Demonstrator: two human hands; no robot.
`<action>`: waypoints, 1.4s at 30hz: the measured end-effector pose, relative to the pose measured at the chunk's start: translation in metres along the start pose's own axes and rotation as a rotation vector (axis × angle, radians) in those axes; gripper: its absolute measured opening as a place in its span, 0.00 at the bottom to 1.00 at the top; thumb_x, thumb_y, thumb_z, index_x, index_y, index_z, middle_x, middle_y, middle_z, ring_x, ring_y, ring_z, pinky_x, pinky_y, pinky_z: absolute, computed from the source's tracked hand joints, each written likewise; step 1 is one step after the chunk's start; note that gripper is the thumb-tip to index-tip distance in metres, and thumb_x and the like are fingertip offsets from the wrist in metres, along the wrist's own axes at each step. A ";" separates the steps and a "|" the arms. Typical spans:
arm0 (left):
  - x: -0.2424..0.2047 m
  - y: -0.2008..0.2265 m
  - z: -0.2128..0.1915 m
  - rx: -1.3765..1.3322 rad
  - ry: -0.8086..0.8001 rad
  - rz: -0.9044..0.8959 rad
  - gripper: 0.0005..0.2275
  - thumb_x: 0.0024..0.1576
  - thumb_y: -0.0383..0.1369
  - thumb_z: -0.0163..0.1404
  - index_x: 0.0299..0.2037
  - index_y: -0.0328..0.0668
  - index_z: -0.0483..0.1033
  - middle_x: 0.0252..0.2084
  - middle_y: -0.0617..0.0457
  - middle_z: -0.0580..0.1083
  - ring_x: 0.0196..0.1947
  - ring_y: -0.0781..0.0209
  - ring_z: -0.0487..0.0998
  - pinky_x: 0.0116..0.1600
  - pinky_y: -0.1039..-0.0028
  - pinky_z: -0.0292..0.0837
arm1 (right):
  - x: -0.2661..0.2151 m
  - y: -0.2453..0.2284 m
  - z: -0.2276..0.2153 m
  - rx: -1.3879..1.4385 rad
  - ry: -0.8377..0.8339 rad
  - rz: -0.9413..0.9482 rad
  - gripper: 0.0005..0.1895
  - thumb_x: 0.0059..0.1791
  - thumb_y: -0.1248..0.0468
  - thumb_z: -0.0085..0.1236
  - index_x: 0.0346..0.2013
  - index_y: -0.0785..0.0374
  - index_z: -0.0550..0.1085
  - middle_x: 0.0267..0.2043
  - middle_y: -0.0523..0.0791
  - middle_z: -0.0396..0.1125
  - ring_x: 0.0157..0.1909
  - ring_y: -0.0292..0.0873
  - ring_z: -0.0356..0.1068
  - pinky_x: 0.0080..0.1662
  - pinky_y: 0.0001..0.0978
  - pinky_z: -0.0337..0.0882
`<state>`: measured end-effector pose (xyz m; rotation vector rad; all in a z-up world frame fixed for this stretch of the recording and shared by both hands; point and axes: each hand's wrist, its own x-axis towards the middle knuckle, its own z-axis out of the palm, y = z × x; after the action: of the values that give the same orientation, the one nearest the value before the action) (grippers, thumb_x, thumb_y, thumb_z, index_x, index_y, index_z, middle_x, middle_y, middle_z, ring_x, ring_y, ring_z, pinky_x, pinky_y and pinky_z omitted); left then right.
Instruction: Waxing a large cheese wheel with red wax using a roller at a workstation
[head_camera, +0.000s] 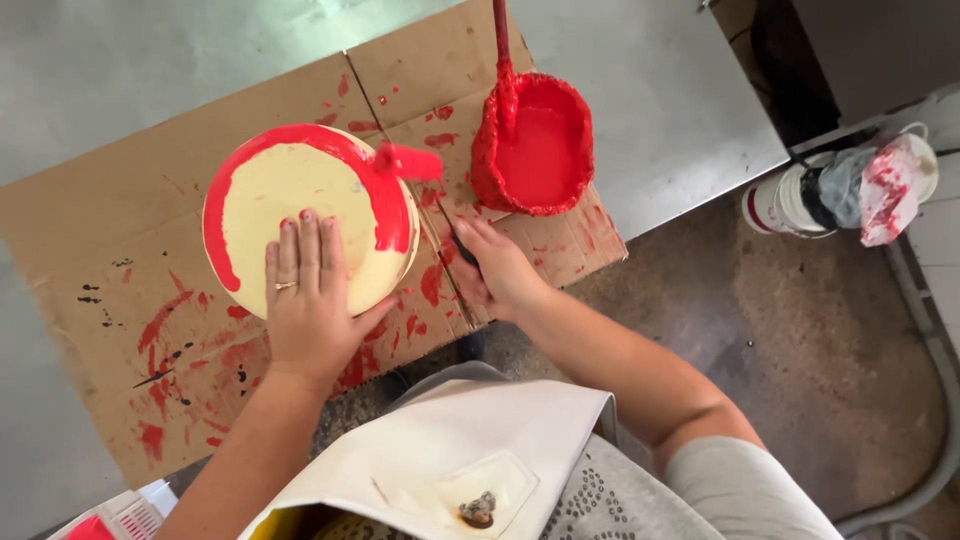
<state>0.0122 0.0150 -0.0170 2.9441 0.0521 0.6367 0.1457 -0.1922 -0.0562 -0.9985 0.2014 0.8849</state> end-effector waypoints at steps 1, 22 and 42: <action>-0.004 -0.005 -0.003 0.001 -0.008 0.003 0.51 0.47 0.59 0.61 0.75 0.28 0.58 0.77 0.31 0.54 0.77 0.33 0.47 0.77 0.48 0.37 | -0.023 0.006 0.001 0.007 0.002 0.004 0.09 0.60 0.56 0.43 0.51 0.54 0.68 0.13 0.42 0.48 0.06 0.38 0.45 0.11 0.27 0.46; -0.018 -0.067 -0.026 -0.050 -0.062 0.331 0.44 0.50 0.63 0.50 0.72 0.38 0.66 0.74 0.43 0.65 0.75 0.42 0.61 0.78 0.49 0.47 | -0.051 0.028 -0.020 -0.231 0.101 0.119 0.15 0.58 0.56 0.46 0.56 0.59 0.71 0.09 0.44 0.50 0.05 0.39 0.51 0.11 0.25 0.52; -0.015 -0.041 -0.041 0.111 -0.189 0.317 0.41 0.57 0.61 0.49 0.73 0.35 0.64 0.76 0.43 0.61 0.77 0.40 0.59 0.76 0.39 0.53 | -0.038 0.017 -0.028 -0.476 -0.063 -0.202 0.15 0.61 0.58 0.37 0.37 0.62 0.68 0.15 0.38 0.48 0.17 0.31 0.45 0.23 0.25 0.47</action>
<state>-0.0191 0.0593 0.0085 3.1336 -0.4174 0.3965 0.1150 -0.2316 -0.0624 -1.4021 -0.1715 0.7921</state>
